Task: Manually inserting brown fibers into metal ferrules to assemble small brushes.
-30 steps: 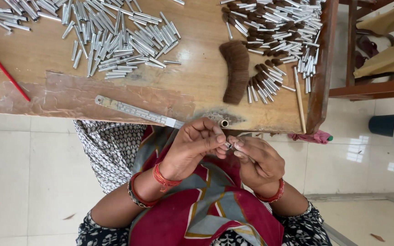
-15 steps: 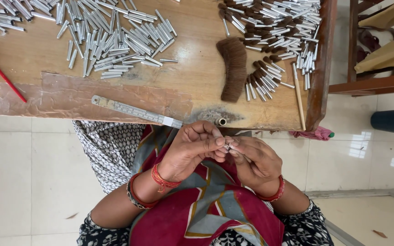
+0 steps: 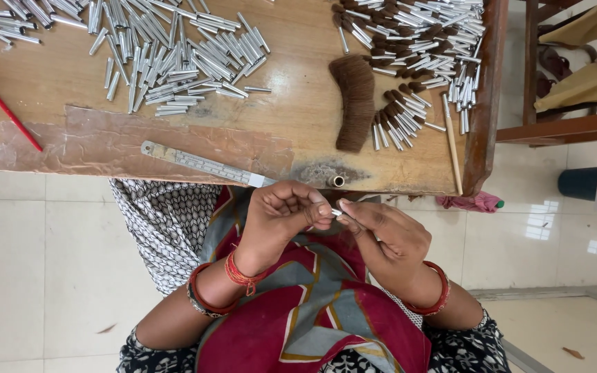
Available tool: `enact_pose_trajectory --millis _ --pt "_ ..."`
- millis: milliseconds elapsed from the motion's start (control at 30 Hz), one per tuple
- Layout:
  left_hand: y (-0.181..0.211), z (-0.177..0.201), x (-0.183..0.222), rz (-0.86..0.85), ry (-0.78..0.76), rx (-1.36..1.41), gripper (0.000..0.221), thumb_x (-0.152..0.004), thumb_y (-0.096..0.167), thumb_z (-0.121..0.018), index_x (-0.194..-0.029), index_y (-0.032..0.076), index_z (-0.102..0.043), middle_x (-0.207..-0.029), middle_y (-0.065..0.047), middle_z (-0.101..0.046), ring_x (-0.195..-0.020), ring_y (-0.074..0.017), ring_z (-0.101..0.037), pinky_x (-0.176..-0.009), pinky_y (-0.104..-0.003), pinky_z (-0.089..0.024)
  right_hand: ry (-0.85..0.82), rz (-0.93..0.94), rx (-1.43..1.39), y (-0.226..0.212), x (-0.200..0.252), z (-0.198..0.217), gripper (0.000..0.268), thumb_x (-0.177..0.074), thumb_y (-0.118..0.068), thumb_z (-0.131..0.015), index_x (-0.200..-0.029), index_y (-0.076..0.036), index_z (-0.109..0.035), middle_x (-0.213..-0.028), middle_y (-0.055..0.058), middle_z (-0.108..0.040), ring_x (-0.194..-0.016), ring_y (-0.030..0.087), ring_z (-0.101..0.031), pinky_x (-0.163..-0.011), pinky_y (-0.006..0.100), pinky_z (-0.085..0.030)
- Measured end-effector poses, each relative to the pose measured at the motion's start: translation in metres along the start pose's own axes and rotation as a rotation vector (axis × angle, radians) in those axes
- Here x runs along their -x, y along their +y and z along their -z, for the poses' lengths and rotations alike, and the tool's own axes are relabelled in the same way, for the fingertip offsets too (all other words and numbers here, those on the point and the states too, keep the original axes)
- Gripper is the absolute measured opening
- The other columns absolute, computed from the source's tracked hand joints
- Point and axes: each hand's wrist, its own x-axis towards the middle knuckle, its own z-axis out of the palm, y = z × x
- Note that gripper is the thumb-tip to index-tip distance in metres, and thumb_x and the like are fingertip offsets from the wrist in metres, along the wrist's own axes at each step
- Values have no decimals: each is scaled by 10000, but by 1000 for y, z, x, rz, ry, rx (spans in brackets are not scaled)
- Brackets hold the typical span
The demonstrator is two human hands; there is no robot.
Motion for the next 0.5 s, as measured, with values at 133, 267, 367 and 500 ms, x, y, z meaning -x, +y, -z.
enact_pose_trajectory --millis 133,267,367,500 --pt "0 -2 4 -3 3 24 92 -950 -21 -724 -1027 -62 -692 -932 -118 -754 -827 -151 -738 -769 -300 -645 -32 0 -5 -2 4 2 289 -868 49 -780 -1146 -17 -739 -1005 124 -773 -865 188 -762 -752 264 -592" --pt "-1 -2 6 5 -17 25 83 -959 -17 -720 -1025 -62 -699 -935 -121 -753 -830 -156 -740 -776 -303 -645 -40 -49 8 -5 8 3 308 -853 42 -796 -1151 -23 -748 -1013 116 -776 -868 185 -765 -759 261 -593" --pt "1 -5 9 13 -24 31 83 -957 -11 -723 -1022 -59 -705 -935 -118 -754 -828 -158 -741 -776 -305 -648 -49 -43 8 -4 14 4 320 -850 40 -795 -1159 -27 -745 -1046 121 -778 -894 189 -771 -776 262 -600" --pt "-4 -5 16 -3 -18 13 98 -941 -22 -751 -1027 -55 -718 -937 -115 -756 -837 -145 -730 -777 -293 -633 -65 -64 -5 -15 15 7 429 -842 34 -791 -1257 -5 -690 -1126 139 -770 -934 194 -769 -818 271 -598"
